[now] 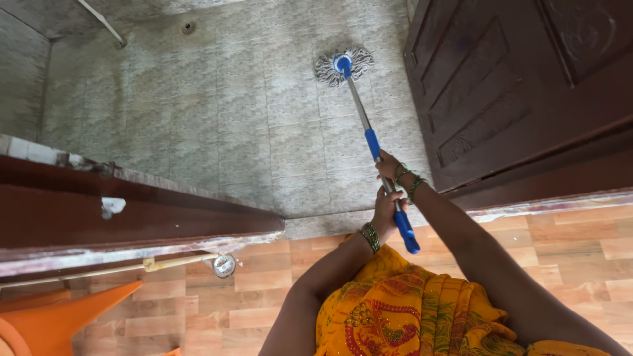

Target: The person mops a tiled floor using a mop, moving it across various sections of the room and into an adjacent bathroom area containing urinals and a sink.

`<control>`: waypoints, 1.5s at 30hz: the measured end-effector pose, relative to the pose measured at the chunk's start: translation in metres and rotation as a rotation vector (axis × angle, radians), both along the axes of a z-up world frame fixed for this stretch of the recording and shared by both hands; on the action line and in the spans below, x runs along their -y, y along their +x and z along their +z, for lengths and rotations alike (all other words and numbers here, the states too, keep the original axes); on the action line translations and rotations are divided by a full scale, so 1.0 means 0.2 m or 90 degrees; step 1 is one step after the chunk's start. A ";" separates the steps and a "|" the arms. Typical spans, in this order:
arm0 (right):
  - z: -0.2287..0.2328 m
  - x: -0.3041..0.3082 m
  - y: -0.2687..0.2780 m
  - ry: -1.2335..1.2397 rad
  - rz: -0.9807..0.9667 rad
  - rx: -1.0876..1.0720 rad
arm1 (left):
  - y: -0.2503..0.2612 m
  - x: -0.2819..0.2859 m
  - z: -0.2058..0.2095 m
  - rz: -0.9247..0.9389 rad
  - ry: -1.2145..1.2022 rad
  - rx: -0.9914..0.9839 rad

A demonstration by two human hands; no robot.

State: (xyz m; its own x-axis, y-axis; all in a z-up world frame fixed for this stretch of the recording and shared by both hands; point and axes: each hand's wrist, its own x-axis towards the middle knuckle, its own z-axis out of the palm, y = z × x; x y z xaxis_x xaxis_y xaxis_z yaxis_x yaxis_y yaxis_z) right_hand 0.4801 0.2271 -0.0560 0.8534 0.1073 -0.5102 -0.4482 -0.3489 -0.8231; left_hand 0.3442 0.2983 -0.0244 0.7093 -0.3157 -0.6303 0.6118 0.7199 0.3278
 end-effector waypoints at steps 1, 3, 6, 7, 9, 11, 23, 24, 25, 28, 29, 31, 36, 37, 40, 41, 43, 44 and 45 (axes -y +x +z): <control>-0.01 -0.04 0.02 -0.072 0.038 -0.019 | 0.02 -0.04 -0.02 0.001 -0.002 -0.008; -0.02 -0.06 -0.01 -0.217 0.108 -0.057 | 0.01 -0.07 -0.05 -0.006 -0.003 -0.012; -0.01 -0.03 -0.07 -0.349 0.174 0.004 | -0.09 -0.04 -0.05 -0.020 -0.011 0.003; -0.01 -0.02 -0.09 -0.317 0.163 0.031 | -0.12 -0.02 -0.04 -0.020 -0.017 0.011; 0.00 0.01 -0.15 -0.254 0.143 0.086 | -0.16 0.03 0.00 -0.033 0.003 0.004; 0.01 0.06 -0.23 -0.238 0.147 0.137 | -0.22 0.08 0.07 -0.053 0.059 -0.027; 0.21 0.48 -1.26 -0.144 0.018 -0.097 | -1.05 0.51 0.32 -0.381 0.166 -0.160; 0.27 0.53 -1.33 -0.137 0.007 -0.113 | -1.12 0.55 0.32 -0.397 0.153 -0.133; 0.33 0.58 -1.42 -0.134 0.017 -0.122 | -1.21 0.60 0.33 -0.412 0.140 -0.106; 0.49 0.74 -1.63 -0.127 0.035 -0.143 | -1.40 0.81 0.30 -0.456 0.040 -0.153; 0.53 0.80 -1.71 -0.127 0.034 -0.148 | -1.46 0.88 0.27 -0.471 -0.003 -0.190; 0.57 0.91 -1.85 -0.129 0.023 -0.161 | -1.60 1.00 0.19 -0.521 -0.032 -0.159; 0.55 1.03 -2.14 -0.064 -0.046 -0.197 | -1.80 1.18 0.02 -0.773 0.049 0.048; 0.53 1.04 -2.14 -0.065 -0.042 -0.192 | -1.81 1.18 0.00 -0.793 0.072 0.059; 0.44 1.05 -2.09 -0.065 -0.036 -0.174 | -1.76 1.17 -0.02 -0.730 0.061 -0.056; 0.40 1.05 -2.05 -0.064 -0.035 -0.166 | -1.73 1.16 -0.02 -0.690 0.038 -0.109; 0.31 1.04 -1.96 -0.072 -0.024 -0.129 | -1.62 1.10 -0.04 -0.654 0.065 -0.140; 0.26 1.03 -1.90 -0.081 -0.013 -0.099 | -1.56 1.07 -0.04 -0.635 0.080 -0.154; 0.21 1.02 -1.83 -0.090 -0.002 -0.068 | -1.49 1.05 -0.04 -0.602 0.072 -0.181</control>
